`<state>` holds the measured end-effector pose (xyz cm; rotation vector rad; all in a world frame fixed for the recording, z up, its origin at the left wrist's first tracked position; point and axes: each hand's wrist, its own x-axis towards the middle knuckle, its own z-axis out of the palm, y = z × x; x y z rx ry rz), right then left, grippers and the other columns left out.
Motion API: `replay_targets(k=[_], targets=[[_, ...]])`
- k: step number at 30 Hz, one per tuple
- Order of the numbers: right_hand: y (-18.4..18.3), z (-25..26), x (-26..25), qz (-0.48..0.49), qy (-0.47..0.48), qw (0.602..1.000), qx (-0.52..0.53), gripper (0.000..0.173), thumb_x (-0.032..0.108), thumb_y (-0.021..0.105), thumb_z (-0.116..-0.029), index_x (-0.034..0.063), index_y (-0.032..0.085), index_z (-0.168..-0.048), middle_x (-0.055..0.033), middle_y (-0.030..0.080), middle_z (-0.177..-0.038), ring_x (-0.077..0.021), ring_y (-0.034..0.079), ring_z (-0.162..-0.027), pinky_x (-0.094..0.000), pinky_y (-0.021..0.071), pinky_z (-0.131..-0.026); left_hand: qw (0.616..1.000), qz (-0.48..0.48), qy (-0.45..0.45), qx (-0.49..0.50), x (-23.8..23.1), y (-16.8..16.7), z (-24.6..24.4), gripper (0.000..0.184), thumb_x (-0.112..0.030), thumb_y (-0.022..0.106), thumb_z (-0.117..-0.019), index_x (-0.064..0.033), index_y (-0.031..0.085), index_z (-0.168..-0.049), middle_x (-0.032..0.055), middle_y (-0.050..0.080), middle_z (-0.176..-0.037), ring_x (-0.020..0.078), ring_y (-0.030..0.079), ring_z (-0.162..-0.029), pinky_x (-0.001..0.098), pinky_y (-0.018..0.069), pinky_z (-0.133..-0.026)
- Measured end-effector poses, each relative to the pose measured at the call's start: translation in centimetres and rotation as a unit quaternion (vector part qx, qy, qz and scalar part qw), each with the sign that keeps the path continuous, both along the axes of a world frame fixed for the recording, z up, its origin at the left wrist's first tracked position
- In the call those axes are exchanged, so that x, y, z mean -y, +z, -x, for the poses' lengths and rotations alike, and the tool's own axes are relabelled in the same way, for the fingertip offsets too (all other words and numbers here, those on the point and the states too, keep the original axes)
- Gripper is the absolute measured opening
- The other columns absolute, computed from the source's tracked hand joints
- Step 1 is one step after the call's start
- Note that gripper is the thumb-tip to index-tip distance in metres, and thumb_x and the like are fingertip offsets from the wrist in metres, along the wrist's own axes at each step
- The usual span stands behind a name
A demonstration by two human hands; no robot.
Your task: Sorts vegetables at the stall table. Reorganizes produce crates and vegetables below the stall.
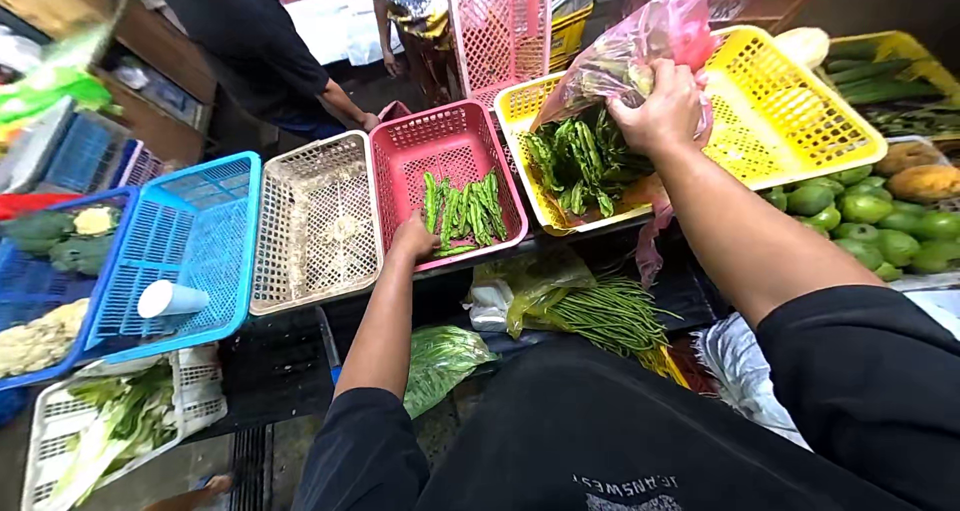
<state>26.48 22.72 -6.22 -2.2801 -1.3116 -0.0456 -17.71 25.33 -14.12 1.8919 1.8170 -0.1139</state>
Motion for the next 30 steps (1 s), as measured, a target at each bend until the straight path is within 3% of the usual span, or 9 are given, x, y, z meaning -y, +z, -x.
replay_targets(k=[2,5,9,12,16,19,24,26,30], targets=[[0.1,0.0,0.0,-0.001,-0.001,1.000,-0.001,0.088,0.069,0.063,-0.0796,0.0095,0.051,-0.143,-0.0243,0.056,-0.137,-0.0435,0.055,-0.128,-0.0636,0.0471,-0.098,0.994,-0.082,-0.072,-0.016,0.9,1.7,-0.3,0.063,-0.023,0.083,-0.0799,-0.0115,0.061,-0.138,0.0208,0.060,-0.134,0.0424,0.058,-0.122,0.0652,0.0484,-0.098],[0.0,-0.2,-0.1,0.000,-0.005,1.000,-0.001,0.087,0.069,0.063,-0.0794,0.0110,0.052,-0.144,-0.0235,0.056,-0.137,-0.0425,0.055,-0.128,-0.0639,0.0474,-0.097,0.985,-0.007,-0.174,-0.013,0.8,2.4,-0.6,0.029,-0.024,0.079,-0.0881,-0.0146,0.075,-0.115,0.0125,0.073,-0.113,0.0344,0.068,-0.109,0.0628,0.0528,-0.095],[-0.3,-0.1,-0.2,-0.008,-0.006,1.000,0.005,0.088,0.070,0.062,-0.0785,0.0110,0.052,-0.143,-0.0223,0.057,-0.136,-0.0415,0.056,-0.128,-0.0629,0.0476,-0.098,0.972,0.078,-0.209,-0.079,-0.5,-1.0,-0.7,0.018,-0.030,0.078,-0.0837,-0.0145,0.076,-0.093,0.0120,0.073,-0.090,0.0342,0.070,-0.090,0.0648,0.0546,-0.080],[-0.2,0.0,-0.1,-0.012,-0.006,1.000,0.000,0.088,0.070,0.063,-0.0778,0.0108,0.053,-0.142,-0.0218,0.057,-0.135,-0.0414,0.056,-0.127,-0.0624,0.0492,-0.095,0.966,0.081,-0.238,-0.057,-0.2,0.3,-0.8,0.019,-0.030,0.072,-0.0901,-0.0127,0.072,-0.082,0.0103,0.069,-0.079,0.0307,0.068,-0.080,0.0598,0.0535,-0.073],[-0.1,-0.1,0.0,-0.013,0.000,1.000,-0.005,0.087,0.067,0.065,-0.0782,0.0095,0.053,-0.142,-0.0228,0.057,-0.136,-0.0433,0.056,-0.126,-0.0649,0.0490,-0.093,0.978,0.037,-0.185,0.084,-0.4,4.1,0.0,0.017,-0.022,0.069,-0.0955,-0.0071,0.074,-0.090,0.0132,0.071,-0.084,0.0303,0.069,-0.082,0.0595,0.0553,-0.078],[-0.2,-0.2,0.0,-0.010,-0.002,1.000,-0.004,0.088,0.069,0.064,-0.0781,0.0107,0.053,-0.143,-0.0220,0.057,-0.137,-0.0421,0.056,-0.127,-0.0642,0.0493,-0.093,0.994,-0.001,-0.049,0.098,-2.3,4.3,-0.3,0.021,-0.025,0.066,-0.0974,-0.0047,0.074,-0.100,0.0196,0.072,-0.095,0.0374,0.069,-0.092,0.0644,0.0527,-0.084],[-0.2,-0.3,-0.1,-0.010,-0.001,1.000,-0.007,0.088,0.069,0.063,-0.0779,0.0104,0.052,-0.143,-0.0216,0.057,-0.137,-0.0415,0.056,-0.128,-0.0634,0.0491,-0.094,0.994,0.042,0.071,0.070,-4.2,-0.7,-2.7,0.075,-0.050,0.072,-0.0914,-0.0037,0.050,-0.146,0.0287,0.063,-0.130,0.0463,0.060,-0.124,0.0689,0.0458,-0.102],[-0.2,-0.3,-0.2,-0.016,0.000,1.000,-0.010,0.089,0.069,0.064,-0.0773,0.0102,0.053,-0.143,-0.0220,0.057,-0.137,-0.0415,0.055,-0.128,-0.0632,0.0485,-0.095,0.995,0.052,0.063,0.054,-3.9,-1.9,-3.6,0.077,-0.042,0.074,-0.0901,-0.0036,0.044,-0.150,0.0287,0.063,-0.130,0.0457,0.061,-0.122,0.0679,0.0479,-0.101],[-0.3,-0.4,-0.1,-0.027,0.007,1.000,-0.012,0.088,0.069,0.064,-0.0781,0.0095,0.054,-0.142,-0.0223,0.058,-0.135,-0.0419,0.056,-0.127,-0.0632,0.0494,-0.094,0.991,0.090,0.054,0.079,-2.7,-1.2,-3.8,0.068,-0.044,0.073,-0.0924,-0.0008,0.054,-0.141,0.0282,0.065,-0.126,0.0438,0.063,-0.119,0.0659,0.0483,-0.102]])
